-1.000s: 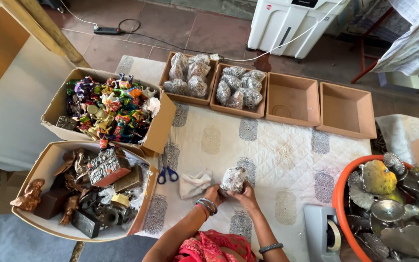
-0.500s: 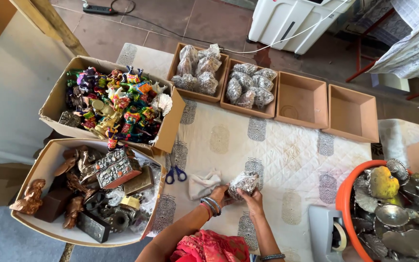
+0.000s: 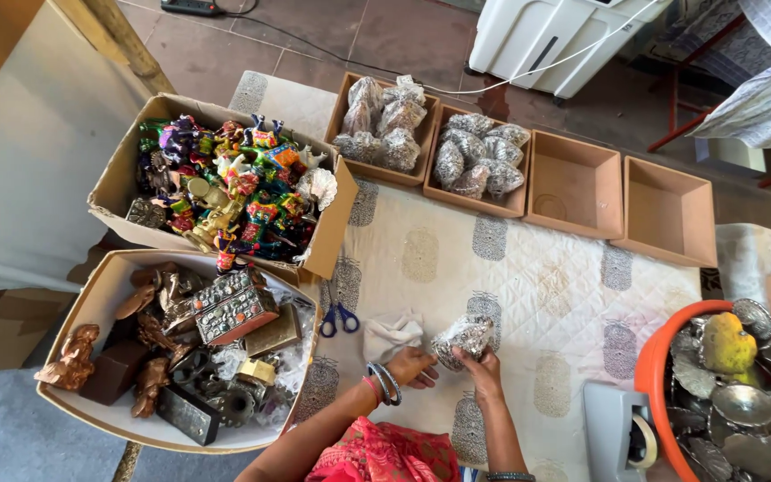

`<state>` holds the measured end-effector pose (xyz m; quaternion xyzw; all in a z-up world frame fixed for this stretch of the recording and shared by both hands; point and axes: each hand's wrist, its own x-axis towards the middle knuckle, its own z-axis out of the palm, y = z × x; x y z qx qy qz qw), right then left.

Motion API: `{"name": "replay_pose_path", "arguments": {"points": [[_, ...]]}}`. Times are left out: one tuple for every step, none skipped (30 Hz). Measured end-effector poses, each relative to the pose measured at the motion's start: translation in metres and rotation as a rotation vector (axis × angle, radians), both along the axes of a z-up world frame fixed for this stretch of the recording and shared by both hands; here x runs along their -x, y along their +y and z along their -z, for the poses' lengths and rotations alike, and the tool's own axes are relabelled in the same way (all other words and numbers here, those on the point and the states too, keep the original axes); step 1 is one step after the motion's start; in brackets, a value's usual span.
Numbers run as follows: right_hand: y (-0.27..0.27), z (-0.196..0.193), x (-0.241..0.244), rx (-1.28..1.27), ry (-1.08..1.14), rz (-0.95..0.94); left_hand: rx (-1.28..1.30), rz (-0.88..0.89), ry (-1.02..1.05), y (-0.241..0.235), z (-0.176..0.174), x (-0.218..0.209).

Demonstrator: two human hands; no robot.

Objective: Cleaning a brass figurine with a white cloth and packaging decorative items.

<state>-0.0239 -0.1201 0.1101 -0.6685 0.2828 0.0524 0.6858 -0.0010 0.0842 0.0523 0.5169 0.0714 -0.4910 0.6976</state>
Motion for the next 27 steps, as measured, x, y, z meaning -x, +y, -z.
{"name": "replay_pose_path", "arguments": {"points": [[0.002,-0.002,0.000,-0.003,-0.001,-0.003,-0.003,-0.003,-0.001,0.003,-0.002,-0.004],[0.003,-0.003,0.001,-0.006,-0.023,-0.008,-0.046,-0.024,-0.072,0.006,-0.005,-0.008],[0.005,-0.005,0.002,-0.008,-0.045,-0.013,-0.089,-0.046,-0.143,0.009,-0.007,-0.012],[0.006,-0.008,0.001,-0.009,-0.045,-0.013,-0.091,-0.046,-0.143,0.016,-0.019,-0.016],[0.007,-0.011,0.000,0.028,-0.041,-0.035,-0.156,-0.054,-0.240,0.023,-0.030,-0.021],[0.008,-0.013,0.001,0.066,-0.037,-0.055,-0.222,-0.059,-0.336,0.030,-0.041,-0.025],[0.007,-0.013,-0.001,0.064,-0.037,-0.053,-0.223,-0.057,-0.336,0.033,-0.041,-0.027],[0.008,-0.012,0.000,0.072,-0.026,-0.066,-0.213,-0.093,-0.342,0.036,-0.040,-0.028],[0.007,-0.011,0.000,0.079,-0.015,-0.079,-0.202,-0.129,-0.347,0.038,-0.039,-0.029],[0.009,-0.012,-0.002,0.077,-0.015,-0.055,-0.200,-0.105,-0.350,0.039,-0.034,-0.027],[0.010,-0.014,-0.004,0.111,0.031,-0.086,-0.193,-0.116,-0.298,0.039,-0.029,-0.025],[0.009,-0.016,-0.004,0.145,0.078,-0.108,-0.185,-0.119,-0.246,0.038,-0.024,-0.022],[0.007,-0.012,-0.004,0.143,0.080,-0.075,-0.182,-0.086,-0.249,0.037,-0.018,-0.018],[0.004,-0.007,-0.005,0.149,0.100,-0.084,-0.132,-0.087,-0.185,0.036,-0.012,-0.015],[0.002,-0.002,-0.006,0.155,0.120,-0.093,-0.083,-0.086,-0.120,0.035,-0.006,-0.011],[0.004,-0.006,-0.005,0.153,0.123,-0.068,-0.082,-0.062,-0.120,0.034,-0.008,-0.009],[0.008,-0.010,-0.005,0.136,0.090,-0.051,-0.062,-0.063,-0.110,0.033,-0.009,-0.007],[0.009,-0.014,-0.009,0.124,0.055,-0.046,-0.040,-0.076,-0.101,0.031,-0.011,-0.006],[0.014,-0.019,-0.006,0.126,0.055,-0.034,-0.037,-0.063,-0.102,0.028,-0.009,-0.007],[0.018,-0.023,-0.006,0.178,0.133,-0.011,-0.028,-0.108,-0.016,0.025,-0.006,-0.009],[0.024,-0.028,-0.007,0.230,0.212,0.011,-0.019,-0.152,0.069,0.023,-0.004,-0.010],[0.026,-0.026,-0.007,0.230,0.210,0.008,-0.018,-0.155,0.068,0.023,-0.013,-0.014],[0.028,-0.024,-0.006,0.178,0.158,0.031,0.037,-0.200,0.199,0.023,-0.022,-0.018],[0.030,-0.021,-0.004,0.124,0.109,0.055,0.091,-0.243,0.334,0.023,-0.031,-0.019],[0.034,-0.022,-0.003,0.123,0.111,0.053,0.091,-0.245,0.336,0.023,-0.037,-0.019],[0.038,-0.024,-0.001,0.046,0.036,0.049,0.130,-0.291,0.389,0.024,-0.042,-0.020],[0.042,-0.025,0.000,-0.032,-0.039,0.045,0.169,-0.336,0.441,0.024,-0.048,-0.020]]}}
